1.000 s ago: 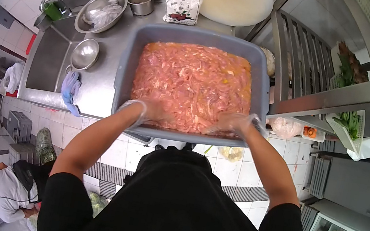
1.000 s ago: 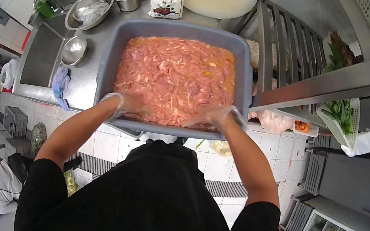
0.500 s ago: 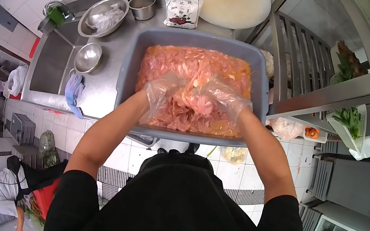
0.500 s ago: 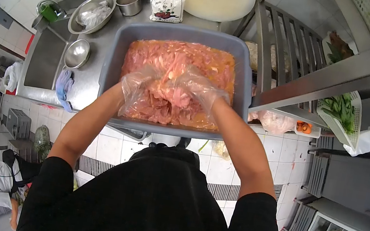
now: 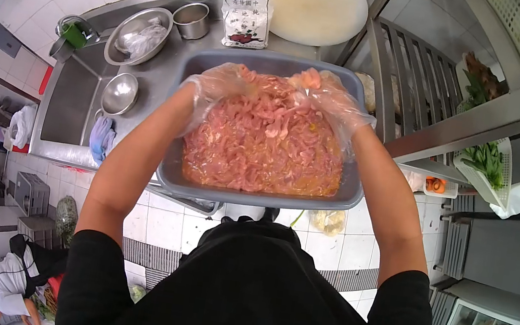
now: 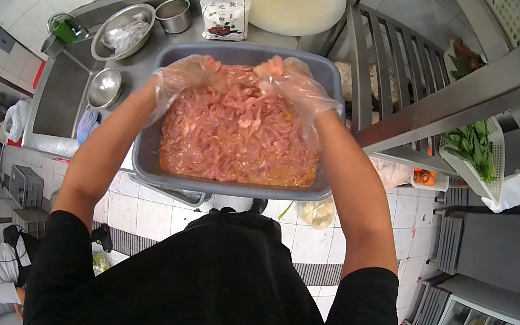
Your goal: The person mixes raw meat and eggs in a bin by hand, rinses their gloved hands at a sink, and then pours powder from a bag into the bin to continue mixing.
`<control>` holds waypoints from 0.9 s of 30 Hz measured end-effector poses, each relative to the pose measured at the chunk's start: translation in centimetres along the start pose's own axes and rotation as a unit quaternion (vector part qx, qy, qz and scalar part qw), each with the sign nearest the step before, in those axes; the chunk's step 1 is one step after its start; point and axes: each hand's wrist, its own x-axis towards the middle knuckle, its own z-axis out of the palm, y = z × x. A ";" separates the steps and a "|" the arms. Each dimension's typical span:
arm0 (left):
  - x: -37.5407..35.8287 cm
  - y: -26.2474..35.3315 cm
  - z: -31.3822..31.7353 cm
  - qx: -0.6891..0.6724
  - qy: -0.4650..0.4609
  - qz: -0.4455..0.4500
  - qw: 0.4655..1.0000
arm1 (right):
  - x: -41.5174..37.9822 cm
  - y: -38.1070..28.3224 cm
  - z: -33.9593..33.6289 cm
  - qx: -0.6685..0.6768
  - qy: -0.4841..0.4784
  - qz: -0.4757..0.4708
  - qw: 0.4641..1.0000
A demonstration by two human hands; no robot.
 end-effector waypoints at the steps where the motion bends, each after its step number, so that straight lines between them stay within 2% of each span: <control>1: -0.9 0.4 -0.8 0.011 -0.066 -0.015 0.998 | -0.2 0.3 -0.7 0.000 0.001 0.000 1.000; 2: -1.4 0.5 -1.5 0.022 -0.132 -0.031 0.991 | -0.2 0.9 -1.4 -0.120 0.022 0.093 0.988; 3: -1.1 -1.0 -1.8 0.022 -0.131 -0.031 0.991 | -0.3 1.5 -2.1 -0.237 0.043 0.184 0.953; 4: -0.3 -3.5 -1.7 0.060 -0.115 -0.026 0.991 | -1.2 2.4 -2.4 -0.237 0.042 0.183 0.953; 5: 0.3 -5.5 -1.6 0.098 -0.100 -0.022 0.990 | -3.0 3.7 -2.2 -0.273 0.038 0.144 0.950; 6: -0.7 -6.9 -1.0 0.218 0.040 0.003 0.975 | -4.1 4.9 -2.2 -0.308 0.035 0.104 0.945; 7: 0.1 -9.3 0.5 0.218 0.039 0.003 0.975 | -4.0 6.4 -2.4 -0.307 0.036 0.105 0.945; 9: 2.3 -14.1 3.5 0.000 0.096 -0.073 0.993 | -3.4 9.4 -2.5 -0.417 0.035 0.207 0.884; 10: 1.2 -12.1 4.3 0.001 0.093 -0.073 0.993 | -3.6 10.1 -1.3 -0.297 0.075 0.176 0.936; 11: 0.3 -9.8 5.3 -0.133 0.055 -0.165 0.976 | -3.1 10.8 -0.5 -0.295 0.077 0.177 0.936; 12: -0.6 -7.9 6.5 -0.262 0.018 -0.254 0.931 | -2.5 11.6 0.4 -0.151 0.063 0.175 0.971; 13: -0.8 -7.5 7.7 -0.260 0.020 -0.253 0.932 | -2.1 11.5 1.4 -0.006 0.047 0.168 0.985; 15: -0.3 -8.0 9.6 -0.382 0.016 -0.177 0.907 | -1.6 9.5 2.9 0.036 0.018 0.180 0.983; 16: -0.3 -8.3 10.2 -0.382 0.015 -0.094 0.919 | -1.8 7.8 3.6 0.078 -0.008 0.199 0.977; 17: -0.4 -8.9 10.7 -0.383 0.015 -0.093 0.919 | -2.4 6.3 4.2 0.077 -0.008 0.199 0.977; 19: -3.2 -5.7 10.9 -0.462 0.077 -0.111 0.877 | -3.6 4.3 5.2 0.109 0.008 0.123 0.986; 20: -2.6 -6.9 11.1 -0.464 0.080 -0.113 0.875 | -2.9 5.1 5.1 0.108 0.005 0.126 0.986; 22: -0.5 -8.4 10.8 -0.529 0.021 -0.055 0.846 | -0.7 6.2 4.6 0.174 0.004 0.170 0.970; 23: 0.1 -8.2 10.1 -0.530 0.022 -0.053 0.846 | -0.2 6.2 4.5 0.173 0.003 0.168 0.971; 25: -0.9 -3.4 7.7 -0.499 -0.026 -0.059 0.864 | 0.1 4.3 5.3 0.050 0.046 0.047 0.997; 26: -1.9 -1.1 6.8 -0.501 -0.024 -0.075 0.862 | 0.2 2.4 5.4 0.049 -0.022 -0.052 0.997; 27: -0.6 -1.4 6.2 -0.501 -0.022 -0.073 0.862 | 1.6 2.7 5.0 0.048 -0.023 -0.053 0.997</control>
